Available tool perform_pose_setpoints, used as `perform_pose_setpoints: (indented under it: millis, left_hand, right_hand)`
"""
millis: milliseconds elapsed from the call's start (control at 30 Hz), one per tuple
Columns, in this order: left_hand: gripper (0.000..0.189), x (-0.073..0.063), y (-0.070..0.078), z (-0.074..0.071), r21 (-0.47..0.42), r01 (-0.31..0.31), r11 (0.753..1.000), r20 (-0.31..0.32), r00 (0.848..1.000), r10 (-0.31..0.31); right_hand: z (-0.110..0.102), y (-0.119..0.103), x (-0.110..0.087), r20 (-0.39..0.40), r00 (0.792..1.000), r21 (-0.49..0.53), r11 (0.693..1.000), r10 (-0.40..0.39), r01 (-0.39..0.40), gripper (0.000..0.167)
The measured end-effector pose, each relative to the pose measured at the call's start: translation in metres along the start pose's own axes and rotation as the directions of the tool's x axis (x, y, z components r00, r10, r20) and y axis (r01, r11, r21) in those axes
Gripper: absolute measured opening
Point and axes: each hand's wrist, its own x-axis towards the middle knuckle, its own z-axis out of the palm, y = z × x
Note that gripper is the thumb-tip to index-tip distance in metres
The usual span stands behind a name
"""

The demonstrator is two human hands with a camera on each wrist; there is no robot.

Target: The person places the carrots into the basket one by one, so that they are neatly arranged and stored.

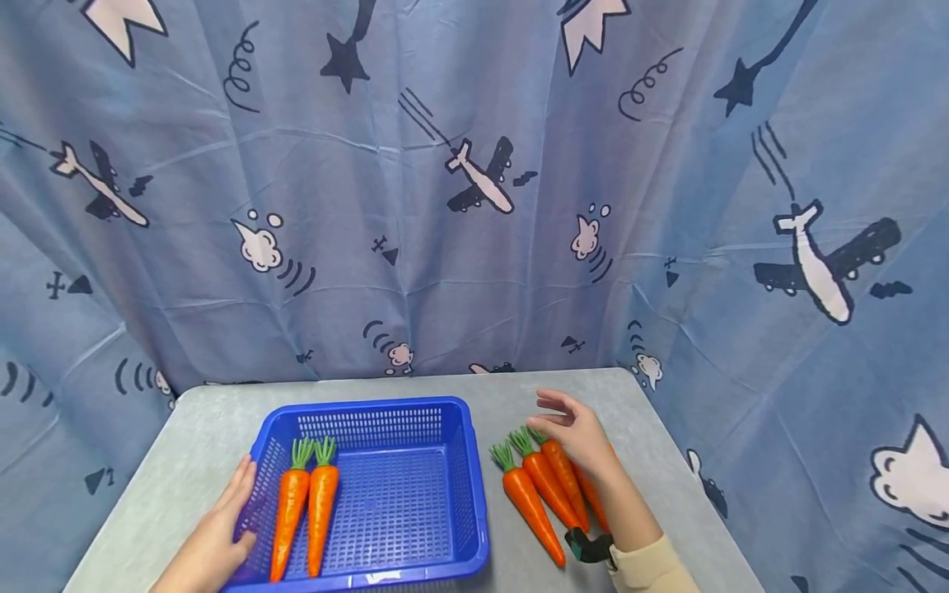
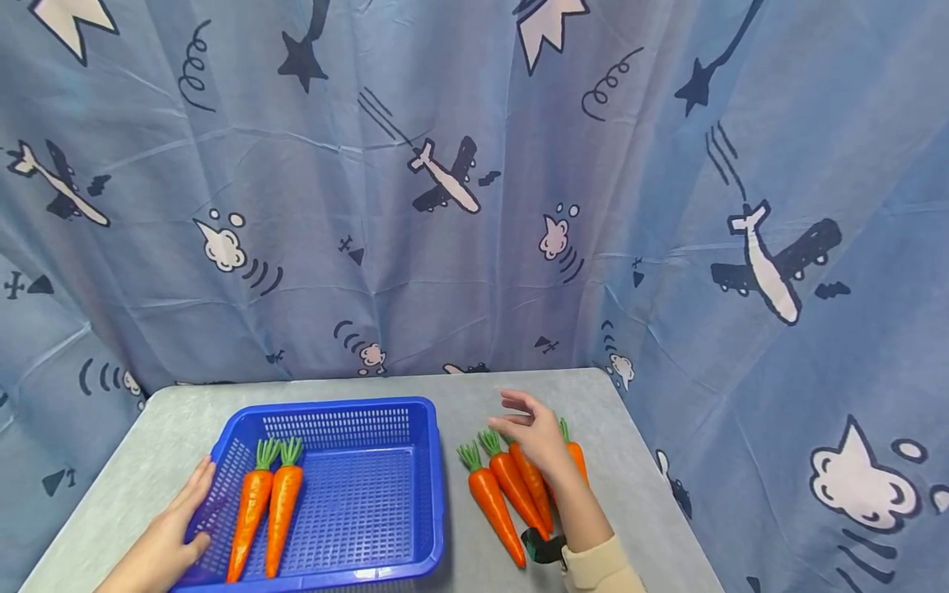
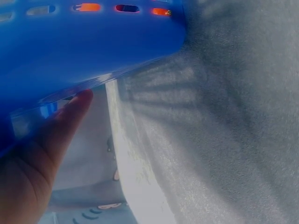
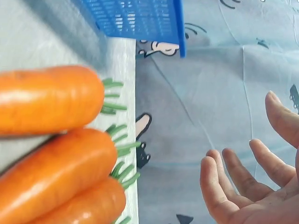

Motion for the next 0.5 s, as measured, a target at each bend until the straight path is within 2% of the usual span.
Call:
perform_pose_setpoints:
  millis: [233,500]
  left_hand:
    - [0.098,0.0,0.001,-0.003,-0.017,0.035,0.999,0.029,0.999,-0.035]
    - [0.097,0.0,-0.001,0.002,0.002,-0.046,0.999,-0.049,0.998,0.046]
  right_hand:
    - [-0.016,0.013,-0.003,-0.048,0.998,-0.073,0.996,0.048,-0.051,0.056]
    - [-0.036,0.031,-0.005,-0.122,0.99,-0.128,0.988,0.071,-0.086,0.057]
